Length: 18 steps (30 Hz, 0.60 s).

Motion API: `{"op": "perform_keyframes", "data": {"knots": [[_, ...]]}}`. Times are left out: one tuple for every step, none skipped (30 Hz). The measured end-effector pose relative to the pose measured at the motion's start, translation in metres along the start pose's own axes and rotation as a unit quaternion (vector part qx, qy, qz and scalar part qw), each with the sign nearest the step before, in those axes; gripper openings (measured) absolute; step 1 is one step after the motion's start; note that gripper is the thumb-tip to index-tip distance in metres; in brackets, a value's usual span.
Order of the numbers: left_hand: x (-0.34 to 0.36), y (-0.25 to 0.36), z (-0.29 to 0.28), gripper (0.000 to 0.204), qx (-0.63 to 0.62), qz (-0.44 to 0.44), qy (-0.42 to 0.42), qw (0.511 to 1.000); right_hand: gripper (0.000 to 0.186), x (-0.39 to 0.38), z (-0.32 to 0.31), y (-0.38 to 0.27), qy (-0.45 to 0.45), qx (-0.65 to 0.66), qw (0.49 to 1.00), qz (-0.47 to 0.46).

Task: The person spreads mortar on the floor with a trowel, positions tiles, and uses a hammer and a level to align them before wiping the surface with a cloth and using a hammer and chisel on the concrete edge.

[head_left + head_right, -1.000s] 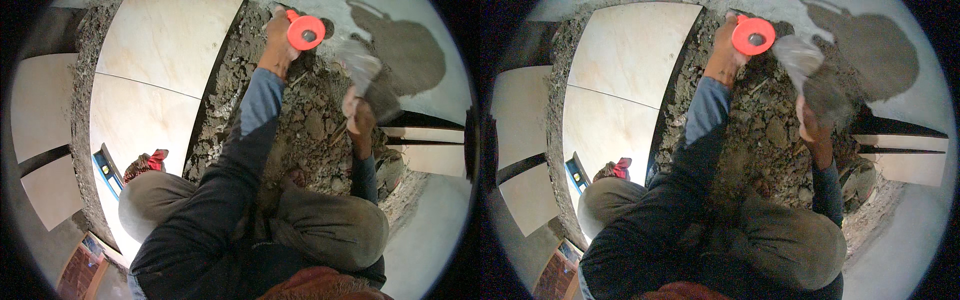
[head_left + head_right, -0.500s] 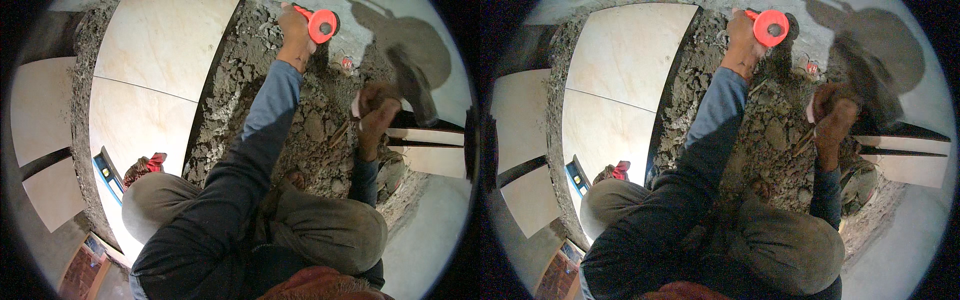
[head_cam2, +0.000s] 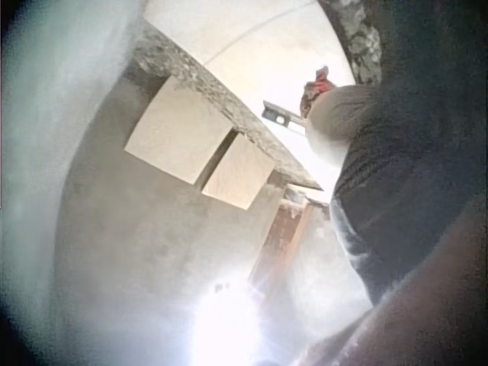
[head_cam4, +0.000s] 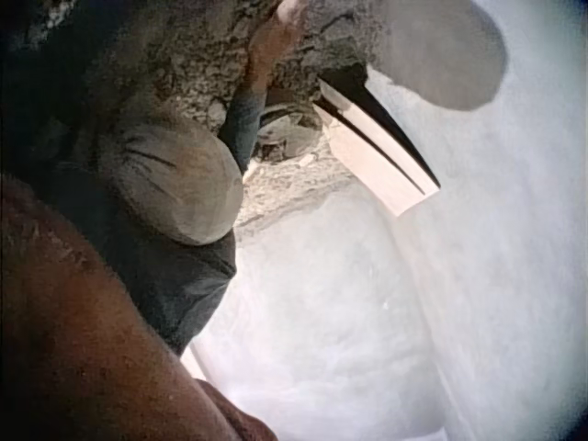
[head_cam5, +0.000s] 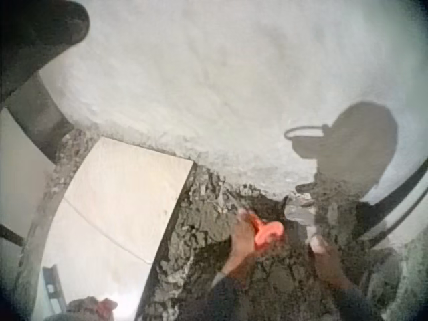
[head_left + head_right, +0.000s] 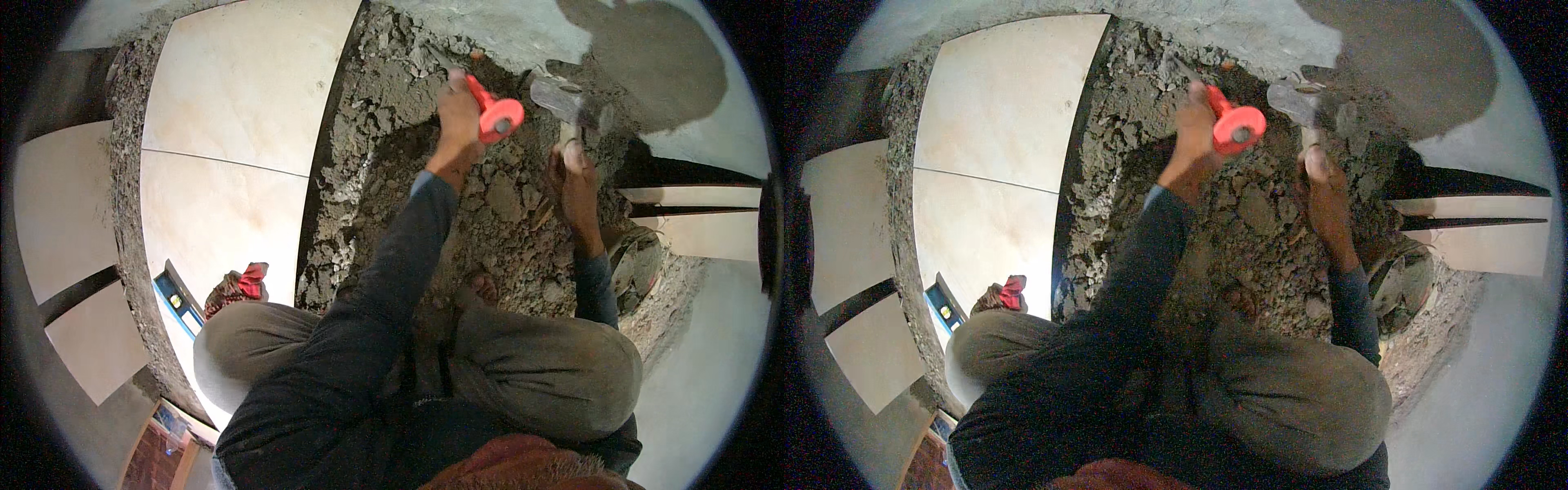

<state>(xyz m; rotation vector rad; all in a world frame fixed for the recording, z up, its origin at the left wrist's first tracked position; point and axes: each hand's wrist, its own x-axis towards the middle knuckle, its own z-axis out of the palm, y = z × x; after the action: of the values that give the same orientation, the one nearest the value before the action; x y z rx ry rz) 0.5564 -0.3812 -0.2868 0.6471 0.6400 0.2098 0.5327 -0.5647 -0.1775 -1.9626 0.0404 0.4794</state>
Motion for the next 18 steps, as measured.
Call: {"op": "perform_keyframes", "data": {"knots": [[-0.008, -0.009, 0.003, 0.041, -0.028, -0.028, 0.001, 0.999, 0.044, -0.003, -0.004, 0.002, 0.010, -0.018, 1.000, -0.010], [-0.016, -0.019, 0.009, 0.040, -0.057, -0.056, 0.001, 0.997, 0.046, -0.004, -0.010, 0.006, 0.021, -0.037, 0.999, -0.019], [-0.024, -0.023, 0.014, 0.040, -0.086, -0.086, 0.003, 0.993, 0.047, -0.006, -0.016, 0.008, 0.031, -0.057, 0.998, -0.027], [-0.029, -0.025, 0.017, 0.033, -0.117, -0.108, -0.060, 0.985, 0.048, -0.010, -0.020, 0.009, 0.047, -0.042, 0.997, -0.041], [-0.029, -0.025, 0.021, 0.035, -0.129, -0.110, -0.086, 0.982, 0.050, -0.014, -0.025, 0.008, 0.062, -0.029, 0.996, -0.056], [-0.032, -0.014, 0.028, 0.036, -0.139, -0.111, -0.112, 0.978, 0.051, -0.019, -0.026, 0.004, 0.074, -0.012, 0.995, -0.069], [-0.035, -0.008, 0.032, 0.038, -0.148, -0.113, -0.138, 0.973, 0.052, -0.025, -0.026, -0.001, 0.085, 0.004, 0.993, -0.083], [-0.019, -0.016, 0.025, 0.037, -0.231, -0.103, -0.219, 0.942, 0.053, -0.030, -0.023, -0.007, 0.093, 0.018, 0.991, -0.096], [-0.020, -0.009, 0.029, 0.037, -0.229, -0.111, -0.199, 0.946, 0.052, -0.034, -0.026, -0.009, 0.082, 0.008, 0.990, -0.115], [-0.019, 0.000, 0.032, 0.037, -0.227, -0.119, -0.180, 0.950, 0.052, -0.039, -0.029, -0.011, 0.073, -0.001, 0.989, -0.132], [-0.018, 0.012, 0.026, 0.036, -0.218, -0.117, -0.153, 0.957, 0.050, -0.039, -0.034, -0.006, 0.031, -0.025, 0.987, -0.153], [-0.012, 0.014, 0.013, 0.038, -0.177, -0.092, -0.157, 0.967, 0.046, -0.040, -0.034, 0.003, 0.021, -0.057, 0.983, -0.171], [-0.014, 0.023, 0.011, 0.038, -0.154, -0.089, -0.157, 0.971, 0.043, -0.044, -0.037, 0.006, 0.016, -0.098, 0.977, -0.188], [-0.016, 0.032, 0.012, 0.039, -0.128, -0.089, -0.160, 0.975, 0.039, -0.050, -0.036, 0.020, 0.046, -0.145, 0.968, -0.200], [-0.018, 0.038, 0.012, 0.039, -0.102, -0.089, -0.162, 0.978, 0.036, -0.051, -0.039, 0.025, 0.040, -0.195, 0.952, -0.234], [-0.016, 0.043, 0.005, 0.043, -0.100, -0.095, -0.175, 0.975, 0.033, -0.051, -0.040, 0.028, 0.033, -0.242, 0.931, -0.271], [-0.014, 0.046, 0.002, 0.044, -0.098, -0.090, -0.174, 0.976, 0.033, -0.047, -0.045, 0.028, -0.009, -0.290, 0.899, -0.329], [-0.012, 0.047, 0.001, 0.044, -0.094, -0.085, -0.175, 0.976, 0.034, -0.045, -0.046, 0.028, -0.047, -0.302, 0.890, -0.338]]}}
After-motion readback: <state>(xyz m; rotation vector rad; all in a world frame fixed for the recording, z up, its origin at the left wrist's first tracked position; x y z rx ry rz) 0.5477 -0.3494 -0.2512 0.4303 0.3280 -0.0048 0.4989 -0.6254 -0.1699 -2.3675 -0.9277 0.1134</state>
